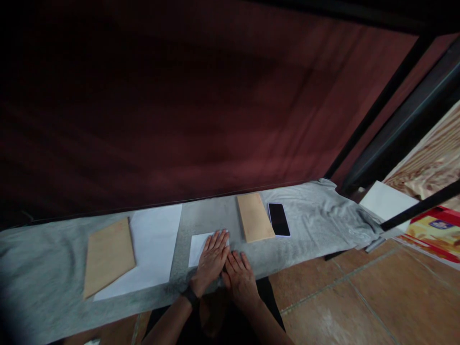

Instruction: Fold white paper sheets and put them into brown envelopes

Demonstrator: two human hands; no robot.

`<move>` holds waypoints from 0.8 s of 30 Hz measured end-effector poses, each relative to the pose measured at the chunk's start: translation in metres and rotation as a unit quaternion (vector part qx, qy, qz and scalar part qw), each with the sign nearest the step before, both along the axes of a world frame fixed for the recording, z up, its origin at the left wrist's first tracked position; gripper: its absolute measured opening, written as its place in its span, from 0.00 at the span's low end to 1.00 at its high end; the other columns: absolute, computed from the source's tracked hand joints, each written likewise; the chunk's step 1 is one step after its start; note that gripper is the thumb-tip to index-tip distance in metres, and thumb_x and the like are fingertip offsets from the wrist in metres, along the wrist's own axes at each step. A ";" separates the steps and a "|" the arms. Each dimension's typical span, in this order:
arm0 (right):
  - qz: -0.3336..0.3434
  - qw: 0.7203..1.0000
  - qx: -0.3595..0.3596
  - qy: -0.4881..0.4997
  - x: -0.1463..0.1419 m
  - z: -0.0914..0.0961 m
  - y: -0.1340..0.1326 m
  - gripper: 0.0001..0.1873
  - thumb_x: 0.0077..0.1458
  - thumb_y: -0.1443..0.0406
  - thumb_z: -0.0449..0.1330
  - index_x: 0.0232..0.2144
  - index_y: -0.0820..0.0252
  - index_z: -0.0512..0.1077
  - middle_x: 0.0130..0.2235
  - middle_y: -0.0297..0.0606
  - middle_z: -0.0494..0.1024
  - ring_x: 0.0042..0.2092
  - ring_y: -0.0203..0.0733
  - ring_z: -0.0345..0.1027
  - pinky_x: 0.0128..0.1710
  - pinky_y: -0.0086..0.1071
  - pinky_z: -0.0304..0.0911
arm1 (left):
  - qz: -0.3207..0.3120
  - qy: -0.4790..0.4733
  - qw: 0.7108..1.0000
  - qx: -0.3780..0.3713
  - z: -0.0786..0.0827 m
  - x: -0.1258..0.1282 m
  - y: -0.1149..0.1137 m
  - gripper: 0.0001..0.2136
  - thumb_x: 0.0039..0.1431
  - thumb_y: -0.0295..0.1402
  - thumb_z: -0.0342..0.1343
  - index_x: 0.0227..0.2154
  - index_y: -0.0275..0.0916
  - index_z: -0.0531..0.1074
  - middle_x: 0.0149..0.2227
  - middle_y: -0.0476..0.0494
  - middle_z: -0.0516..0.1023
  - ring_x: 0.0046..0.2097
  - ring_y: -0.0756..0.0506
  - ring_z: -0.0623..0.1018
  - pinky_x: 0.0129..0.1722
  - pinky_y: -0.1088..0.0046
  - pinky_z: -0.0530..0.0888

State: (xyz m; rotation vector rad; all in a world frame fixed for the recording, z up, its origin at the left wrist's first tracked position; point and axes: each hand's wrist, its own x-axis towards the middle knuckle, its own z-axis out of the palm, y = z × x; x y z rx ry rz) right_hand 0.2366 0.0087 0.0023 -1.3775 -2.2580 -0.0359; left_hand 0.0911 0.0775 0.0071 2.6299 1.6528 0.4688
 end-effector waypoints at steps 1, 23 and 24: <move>0.000 1.000 -0.002 -0.004 0.000 0.001 0.000 0.22 0.67 0.63 0.52 0.61 0.60 0.67 0.60 0.41 0.73 0.63 0.46 0.62 0.68 0.47 0.50 | 0.002 -0.003 1.000 0.002 -0.001 0.000 0.001 0.24 0.69 0.31 0.40 0.67 0.37 0.56 0.69 0.40 0.59 0.70 0.40 0.56 0.67 0.52 0.58; -0.027 0.998 -0.036 0.041 -0.003 0.008 0.009 0.21 0.67 0.66 0.50 0.59 0.55 0.69 0.61 0.39 0.72 0.61 0.47 0.65 0.67 0.49 0.49 | 0.177 -0.069 0.981 0.039 -0.009 -0.063 -0.035 0.26 0.68 0.37 0.41 0.66 0.33 0.58 0.67 0.32 0.62 0.69 0.35 0.60 0.66 0.49 0.58; -0.031 0.998 -0.040 0.042 -0.004 0.008 0.014 0.21 0.67 0.66 0.50 0.59 0.56 0.70 0.60 0.39 0.73 0.61 0.47 0.65 0.67 0.49 0.50 | 0.178 -0.074 0.980 0.040 -0.008 -0.064 -0.037 0.26 0.68 0.37 0.41 0.66 0.32 0.58 0.67 0.31 0.62 0.69 0.35 0.60 0.66 0.48 0.58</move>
